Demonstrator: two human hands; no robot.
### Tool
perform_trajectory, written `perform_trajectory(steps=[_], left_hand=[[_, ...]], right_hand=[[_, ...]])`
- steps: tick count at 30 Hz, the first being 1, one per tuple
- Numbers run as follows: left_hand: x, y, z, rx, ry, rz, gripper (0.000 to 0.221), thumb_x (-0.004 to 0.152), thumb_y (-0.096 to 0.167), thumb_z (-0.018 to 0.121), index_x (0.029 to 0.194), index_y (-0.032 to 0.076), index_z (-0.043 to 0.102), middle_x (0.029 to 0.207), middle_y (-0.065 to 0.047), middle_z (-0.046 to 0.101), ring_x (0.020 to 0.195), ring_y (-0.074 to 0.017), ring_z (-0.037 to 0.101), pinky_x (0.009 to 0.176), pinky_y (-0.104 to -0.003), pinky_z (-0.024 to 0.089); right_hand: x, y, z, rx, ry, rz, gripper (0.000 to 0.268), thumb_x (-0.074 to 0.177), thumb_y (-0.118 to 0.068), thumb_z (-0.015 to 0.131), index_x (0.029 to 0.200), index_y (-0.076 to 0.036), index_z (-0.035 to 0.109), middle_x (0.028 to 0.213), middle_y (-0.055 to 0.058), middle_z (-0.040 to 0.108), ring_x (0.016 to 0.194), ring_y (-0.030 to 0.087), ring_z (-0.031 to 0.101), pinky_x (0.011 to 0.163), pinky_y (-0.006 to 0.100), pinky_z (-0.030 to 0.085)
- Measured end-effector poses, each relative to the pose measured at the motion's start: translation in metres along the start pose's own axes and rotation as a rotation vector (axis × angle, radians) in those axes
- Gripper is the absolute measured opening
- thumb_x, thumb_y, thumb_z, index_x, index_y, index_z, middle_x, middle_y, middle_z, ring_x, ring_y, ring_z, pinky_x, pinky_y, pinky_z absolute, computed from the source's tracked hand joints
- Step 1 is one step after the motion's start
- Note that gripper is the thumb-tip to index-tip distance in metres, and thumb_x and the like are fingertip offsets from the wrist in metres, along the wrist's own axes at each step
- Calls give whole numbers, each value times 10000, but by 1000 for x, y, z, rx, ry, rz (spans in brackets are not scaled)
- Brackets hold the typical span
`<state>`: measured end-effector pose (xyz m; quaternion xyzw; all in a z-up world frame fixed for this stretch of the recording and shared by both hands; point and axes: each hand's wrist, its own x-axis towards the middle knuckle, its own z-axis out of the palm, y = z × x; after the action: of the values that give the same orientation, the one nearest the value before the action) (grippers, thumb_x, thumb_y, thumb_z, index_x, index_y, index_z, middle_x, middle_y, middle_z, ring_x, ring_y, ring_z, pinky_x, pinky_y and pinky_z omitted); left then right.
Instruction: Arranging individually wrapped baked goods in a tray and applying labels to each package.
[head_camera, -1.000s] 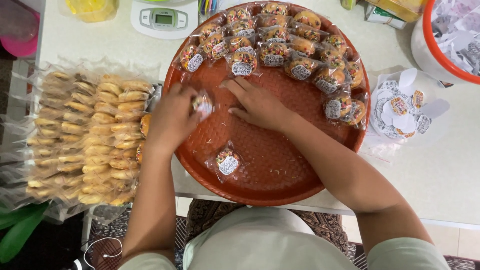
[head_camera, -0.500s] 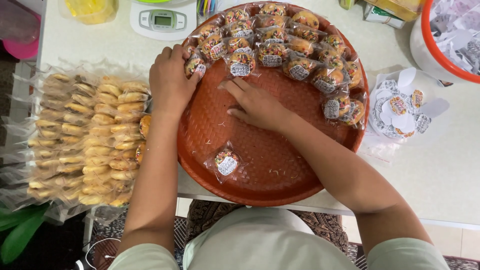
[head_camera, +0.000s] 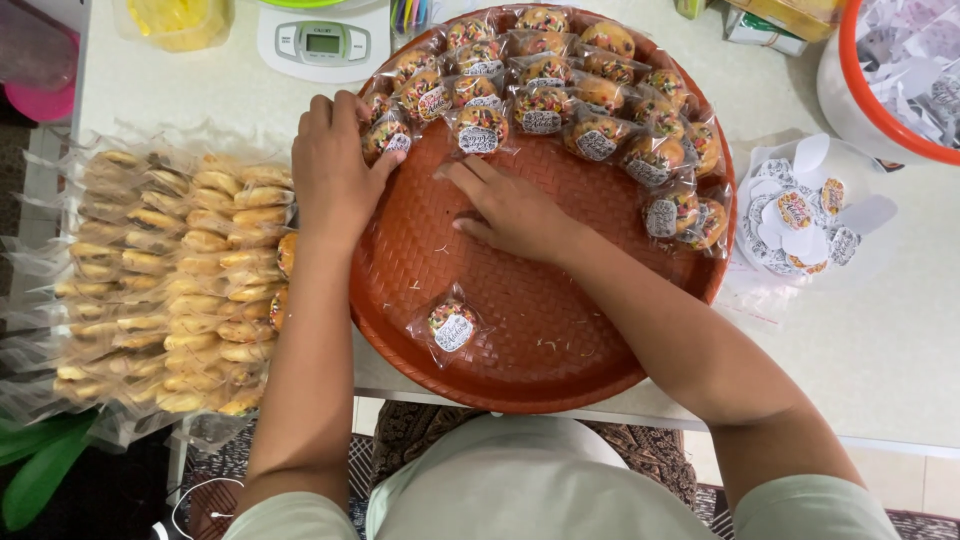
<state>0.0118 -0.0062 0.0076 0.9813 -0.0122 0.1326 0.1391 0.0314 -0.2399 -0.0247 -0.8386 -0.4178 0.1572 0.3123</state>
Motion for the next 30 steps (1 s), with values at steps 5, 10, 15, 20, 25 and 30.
perform_trajectory(steps=[5, 10, 15, 20, 25, 30], left_hand=[[-24, 42, -49, -95, -333, -48, 399, 905, 385, 825, 1028, 91, 586, 983, -161, 607, 963, -393, 657, 819, -505, 517], [-79, 72, -45, -38, -834, -24, 577, 784, 452, 850, 1151, 83, 600, 1160, -229, 644, 1136, -445, 647, 961, -581, 498], [-111, 69, -25, 35, -1027, 44, 759, 842, 498, 791, 1355, 13, 509, 1273, -253, 638, 1234, -410, 628, 1061, -562, 448], [-98, 67, -50, -144, -902, -55, 535, 840, 336, 765, 1230, 9, 601, 1184, -252, 674, 1157, -445, 654, 987, -563, 498], [-55, 47, -55, -296, -485, -157, 404, 885, 268, 709, 1167, -1, 602, 1081, -231, 623, 1059, -484, 658, 898, -554, 524], [-7, 30, -17, -147, -81, -85, 451, 872, 140, 804, 1228, -70, 626, 1102, -246, 580, 991, -507, 678, 827, -527, 575]], right_hand=[[-4, -8, -9, -33, 42, -37, 539, 945, -185, 703, 1394, -59, 434, 1195, 204, 555, 1039, 502, 668, 877, 579, 571], [-5, -9, -7, -1, 41, -32, 567, 945, -173, 698, 1425, -73, 413, 1200, 204, 551, 1062, 508, 658, 892, 587, 564], [-7, -12, -9, -36, 52, -32, 557, 935, -183, 712, 1406, -73, 435, 1185, 195, 554, 1028, 495, 670, 883, 575, 569], [-5, -12, -8, -29, 58, -30, 533, 936, -180, 714, 1379, -61, 444, 1181, 206, 553, 1017, 507, 668, 882, 582, 568], [-3, -7, -4, -28, 78, -33, 505, 944, -195, 711, 1351, -52, 448, 1188, 208, 553, 1021, 503, 671, 877, 567, 573], [0, -5, 2, 38, 166, 90, 551, 925, -173, 716, 1361, -61, 398, 1288, 230, 553, 1016, 497, 682, 887, 584, 573]])
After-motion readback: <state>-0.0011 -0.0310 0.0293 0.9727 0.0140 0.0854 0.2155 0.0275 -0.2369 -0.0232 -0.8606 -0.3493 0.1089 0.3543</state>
